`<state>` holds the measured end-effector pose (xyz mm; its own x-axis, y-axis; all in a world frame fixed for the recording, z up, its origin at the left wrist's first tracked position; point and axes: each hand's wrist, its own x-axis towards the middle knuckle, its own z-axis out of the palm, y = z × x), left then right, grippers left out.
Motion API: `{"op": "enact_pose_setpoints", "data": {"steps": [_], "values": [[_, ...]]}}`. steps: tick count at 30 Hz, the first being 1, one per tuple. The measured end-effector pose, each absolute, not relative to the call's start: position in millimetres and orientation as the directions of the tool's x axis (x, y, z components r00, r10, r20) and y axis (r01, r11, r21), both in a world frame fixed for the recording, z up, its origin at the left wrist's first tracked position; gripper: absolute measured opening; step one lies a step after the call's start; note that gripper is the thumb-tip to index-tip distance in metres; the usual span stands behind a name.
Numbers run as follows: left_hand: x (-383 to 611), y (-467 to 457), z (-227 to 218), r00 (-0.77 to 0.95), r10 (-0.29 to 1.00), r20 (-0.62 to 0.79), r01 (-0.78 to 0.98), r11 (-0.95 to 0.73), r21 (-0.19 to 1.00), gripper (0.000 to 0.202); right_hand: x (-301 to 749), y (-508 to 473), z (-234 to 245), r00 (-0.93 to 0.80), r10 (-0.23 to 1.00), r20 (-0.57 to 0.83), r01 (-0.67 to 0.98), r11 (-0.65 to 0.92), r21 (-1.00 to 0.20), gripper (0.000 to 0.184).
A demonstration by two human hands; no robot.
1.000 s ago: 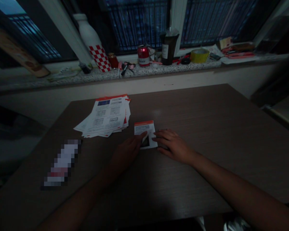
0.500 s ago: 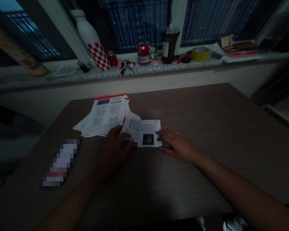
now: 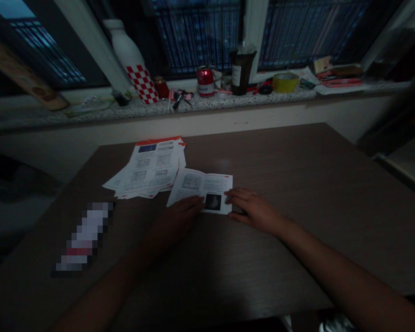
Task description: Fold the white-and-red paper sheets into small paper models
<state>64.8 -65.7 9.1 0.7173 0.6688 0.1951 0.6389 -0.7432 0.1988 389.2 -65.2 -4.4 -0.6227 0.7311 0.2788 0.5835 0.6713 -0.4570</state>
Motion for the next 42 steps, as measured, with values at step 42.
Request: {"op": "enact_pose_setpoints", "data": {"steps": [42], "values": [[68,-68,2,0.681,0.704,0.2,0.64,-0.706,0.305,0.044,398,-64,2,-0.637,0.707,0.307,0.483,0.677,-0.556,0.04]]}}
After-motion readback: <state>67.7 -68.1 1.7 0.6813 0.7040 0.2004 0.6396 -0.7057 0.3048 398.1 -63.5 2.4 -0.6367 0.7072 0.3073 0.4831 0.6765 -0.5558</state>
